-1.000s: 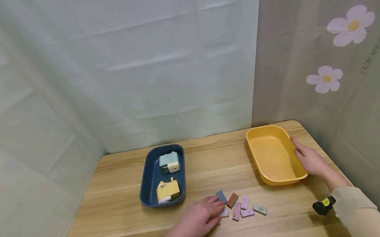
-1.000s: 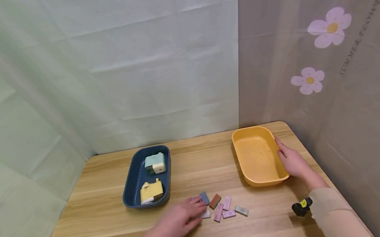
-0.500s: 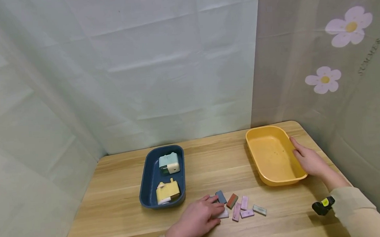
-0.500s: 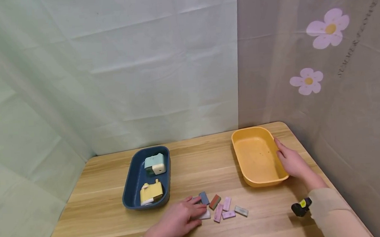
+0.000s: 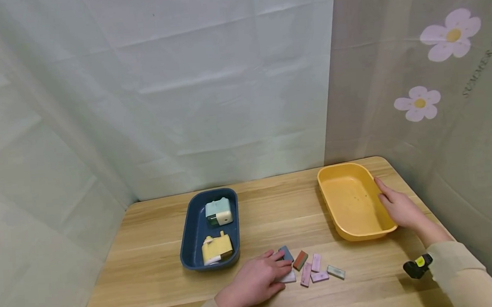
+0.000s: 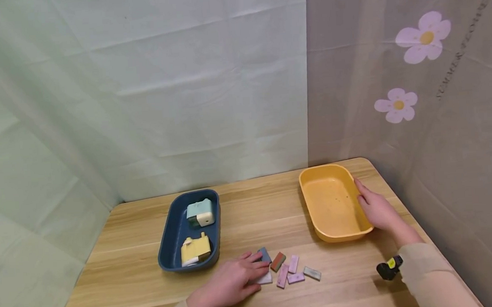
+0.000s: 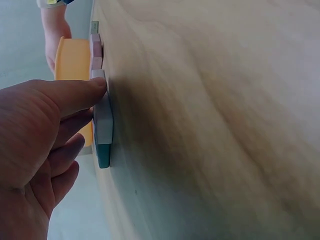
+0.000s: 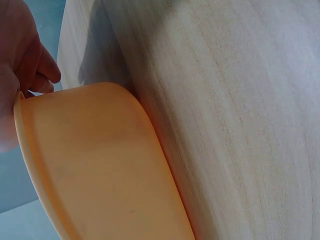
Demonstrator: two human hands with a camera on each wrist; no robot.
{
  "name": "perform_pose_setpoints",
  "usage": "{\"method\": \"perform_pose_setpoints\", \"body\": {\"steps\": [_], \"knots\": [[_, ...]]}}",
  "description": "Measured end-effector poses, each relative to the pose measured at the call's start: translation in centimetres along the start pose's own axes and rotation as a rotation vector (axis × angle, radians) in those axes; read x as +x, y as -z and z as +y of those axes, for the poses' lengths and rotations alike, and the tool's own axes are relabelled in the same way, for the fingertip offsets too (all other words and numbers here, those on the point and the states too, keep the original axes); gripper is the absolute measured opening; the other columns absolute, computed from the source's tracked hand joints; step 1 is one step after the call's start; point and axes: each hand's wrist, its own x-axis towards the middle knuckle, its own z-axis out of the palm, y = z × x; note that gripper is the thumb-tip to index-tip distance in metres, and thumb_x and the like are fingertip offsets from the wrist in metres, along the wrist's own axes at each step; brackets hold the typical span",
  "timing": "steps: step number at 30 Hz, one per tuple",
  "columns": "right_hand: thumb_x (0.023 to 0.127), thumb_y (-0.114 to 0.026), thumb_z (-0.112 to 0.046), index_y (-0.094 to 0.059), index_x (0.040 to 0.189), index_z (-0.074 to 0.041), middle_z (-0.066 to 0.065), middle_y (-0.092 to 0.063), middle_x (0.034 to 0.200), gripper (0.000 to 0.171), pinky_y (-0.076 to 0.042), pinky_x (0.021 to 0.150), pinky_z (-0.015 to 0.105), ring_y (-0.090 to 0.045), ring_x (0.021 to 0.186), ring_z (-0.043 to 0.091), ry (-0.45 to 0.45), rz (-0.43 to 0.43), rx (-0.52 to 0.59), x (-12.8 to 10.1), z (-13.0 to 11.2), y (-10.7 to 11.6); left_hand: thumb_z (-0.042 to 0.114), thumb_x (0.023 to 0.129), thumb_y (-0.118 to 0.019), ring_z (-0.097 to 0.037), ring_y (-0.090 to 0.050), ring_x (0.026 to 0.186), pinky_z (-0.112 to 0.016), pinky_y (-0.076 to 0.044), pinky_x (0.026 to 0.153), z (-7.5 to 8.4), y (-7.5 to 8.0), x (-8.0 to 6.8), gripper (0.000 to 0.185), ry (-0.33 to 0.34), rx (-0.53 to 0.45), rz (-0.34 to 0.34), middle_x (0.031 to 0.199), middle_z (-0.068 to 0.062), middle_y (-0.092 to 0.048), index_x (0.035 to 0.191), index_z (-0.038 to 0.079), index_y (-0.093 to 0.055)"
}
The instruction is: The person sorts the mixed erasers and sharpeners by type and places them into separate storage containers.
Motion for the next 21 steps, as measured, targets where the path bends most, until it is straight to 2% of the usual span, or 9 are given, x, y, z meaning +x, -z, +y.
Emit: {"method": "perform_pose_setpoints", "body": {"steps": [10, 21], "knots": [[0.118, -0.035, -0.020, -0.014, 0.168, 0.003, 0.040, -0.025, 0.164, 0.059, -0.032, 0.114, 0.075, -0.035, 0.145, 0.062, 0.015, 0.013, -0.014, 0.00, -0.03, -0.05, 0.035, 0.105, -0.071, -0.015, -0.049, 0.148, -0.037, -0.042, 0.121, -0.09, -0.19, -0.02, 0.039, -0.032, 0.075, 0.019, 0.155, 0.003, -0.059, 0.139, 0.016, -0.073], [0.118, -0.034, -0.020, -0.012, 0.168, 0.003, 0.040, -0.023, 0.164, 0.059, -0.030, 0.115, 0.076, -0.033, 0.146, 0.063, 0.003, 0.002, -0.006, -0.17, -0.24, 0.04, 0.028, 0.103, -0.073, -0.015, -0.050, 0.147, -0.037, -0.043, 0.121, 0.12, -0.39, -0.05, 0.034, -0.004, 0.020, 0.026, 0.155, 0.001, -0.059, 0.136, 0.019, -0.076]]}}
